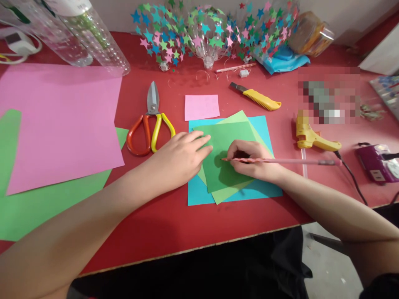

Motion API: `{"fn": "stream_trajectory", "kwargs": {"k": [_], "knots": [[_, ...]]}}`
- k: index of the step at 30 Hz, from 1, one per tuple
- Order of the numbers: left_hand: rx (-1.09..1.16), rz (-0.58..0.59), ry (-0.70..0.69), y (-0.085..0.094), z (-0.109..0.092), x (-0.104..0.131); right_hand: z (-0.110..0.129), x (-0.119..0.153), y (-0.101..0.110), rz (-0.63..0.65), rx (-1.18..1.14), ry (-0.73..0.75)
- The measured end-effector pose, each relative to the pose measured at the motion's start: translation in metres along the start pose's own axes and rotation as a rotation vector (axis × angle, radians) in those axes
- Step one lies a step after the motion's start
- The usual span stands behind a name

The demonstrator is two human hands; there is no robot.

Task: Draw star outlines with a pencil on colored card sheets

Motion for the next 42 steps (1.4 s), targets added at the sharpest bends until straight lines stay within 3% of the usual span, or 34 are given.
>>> {"fn": "stream_trajectory", "kwargs": {"k": [19, 34, 42], "knots": [[0.001, 0.057, -0.009, -0.0048, 0.0012, 0.0002, -0.0021, -0.0016, -0.0042, 0.037, 0.006, 0.050], [0.015, 0.070, 0.005, -0.0051, 0.0008, -0.0005, -0.0046, -0.0027, -0.0023, -0.071, 0.075, 0.061], [-0.005, 0.085, 0.007, -0.0046, 0.0006, -0.0003, -0.0028, -0.0030, -0.0017, -0.053, 0.075, 0.053]]}}
Point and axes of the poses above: each hand's wrist, its own x-axis away from the middle knuckle, its own y-axis out of the back of the hand, z = x × y, the point moved 5 cm from there along -x, towards the middle knuckle, and after that the axes turned 9 degrees about y, right-handed, at the moved point
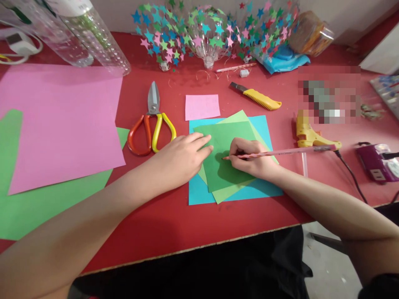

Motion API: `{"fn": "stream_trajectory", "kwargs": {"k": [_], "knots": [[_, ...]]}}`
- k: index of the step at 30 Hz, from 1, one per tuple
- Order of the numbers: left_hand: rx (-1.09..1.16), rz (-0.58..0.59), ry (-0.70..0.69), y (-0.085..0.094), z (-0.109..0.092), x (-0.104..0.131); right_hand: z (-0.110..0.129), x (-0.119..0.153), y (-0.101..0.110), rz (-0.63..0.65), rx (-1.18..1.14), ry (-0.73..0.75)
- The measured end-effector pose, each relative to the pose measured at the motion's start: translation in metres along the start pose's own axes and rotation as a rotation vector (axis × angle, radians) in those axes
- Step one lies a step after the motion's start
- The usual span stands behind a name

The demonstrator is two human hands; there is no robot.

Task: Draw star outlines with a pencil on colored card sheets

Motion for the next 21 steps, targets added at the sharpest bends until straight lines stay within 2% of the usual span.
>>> {"fn": "stream_trajectory", "kwargs": {"k": [21], "knots": [[0.033, 0.009, 0.015, 0.0001, -0.0003, -0.0008, 0.0016, -0.0009, 0.0008, 0.055, -0.035, -0.012]]}}
Point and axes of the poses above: each hand's wrist, its own x-axis away from the middle knuckle, its own y-axis out of the back of the hand, z = x × y, the point moved 5 cm from there along -x, towards the middle knuckle, and after that the axes turned 9 degrees about y, right-handed, at the moved point
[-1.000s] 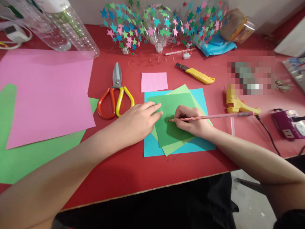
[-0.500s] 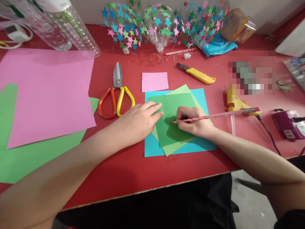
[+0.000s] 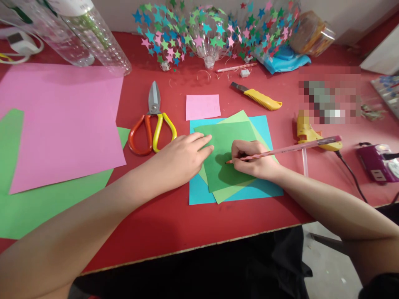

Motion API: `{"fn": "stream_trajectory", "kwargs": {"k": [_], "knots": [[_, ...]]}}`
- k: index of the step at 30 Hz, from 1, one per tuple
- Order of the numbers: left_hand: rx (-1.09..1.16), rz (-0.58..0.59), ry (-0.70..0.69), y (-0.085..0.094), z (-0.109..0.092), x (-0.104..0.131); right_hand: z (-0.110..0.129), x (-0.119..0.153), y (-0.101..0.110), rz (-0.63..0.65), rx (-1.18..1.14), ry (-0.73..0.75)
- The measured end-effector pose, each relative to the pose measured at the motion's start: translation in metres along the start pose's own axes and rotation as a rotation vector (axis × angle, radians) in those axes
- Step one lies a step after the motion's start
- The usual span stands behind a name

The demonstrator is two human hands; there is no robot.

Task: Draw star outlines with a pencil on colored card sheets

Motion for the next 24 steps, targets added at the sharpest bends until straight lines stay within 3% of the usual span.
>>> {"fn": "stream_trajectory", "kwargs": {"k": [24], "knots": [[-0.025, -0.010, -0.002, -0.0010, 0.0004, 0.0011, -0.0011, 0.0029, -0.0077, 0.049, 0.040, 0.040]]}}
Point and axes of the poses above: each hand's wrist, its own x-axis away from the middle knuckle, its own y-axis out of the back of the hand, z = x × y, the point moved 5 cm from there along -x, towards the middle knuckle, and after that the axes turned 9 degrees about y, right-handed, at the moved point
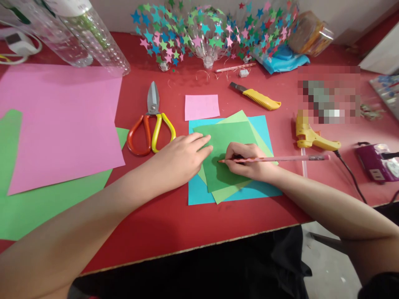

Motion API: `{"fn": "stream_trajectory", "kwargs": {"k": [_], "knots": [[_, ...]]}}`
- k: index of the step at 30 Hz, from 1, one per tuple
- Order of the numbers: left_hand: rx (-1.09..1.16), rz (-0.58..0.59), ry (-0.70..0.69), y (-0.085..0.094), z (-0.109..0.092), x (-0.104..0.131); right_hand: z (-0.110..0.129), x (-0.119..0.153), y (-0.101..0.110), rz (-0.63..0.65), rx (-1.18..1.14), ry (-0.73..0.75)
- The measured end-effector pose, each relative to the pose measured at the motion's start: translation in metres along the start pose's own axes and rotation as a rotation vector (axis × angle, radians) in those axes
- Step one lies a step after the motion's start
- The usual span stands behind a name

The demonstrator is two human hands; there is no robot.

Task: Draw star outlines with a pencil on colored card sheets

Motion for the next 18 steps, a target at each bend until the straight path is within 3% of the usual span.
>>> {"fn": "stream_trajectory", "kwargs": {"k": [18], "knots": [[-0.003, 0.028, 0.007, -0.0005, -0.0011, -0.0013, 0.0008, 0.0004, 0.0059, -0.140, 0.063, -0.011]]}}
Point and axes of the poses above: each hand's wrist, its own x-axis away from the middle knuckle, its own y-axis out of the back of the hand, z = x × y, the point moved 5 cm from there along -x, towards the middle knuckle, and after that the axes turned 9 degrees about y, right-handed, at the moved point
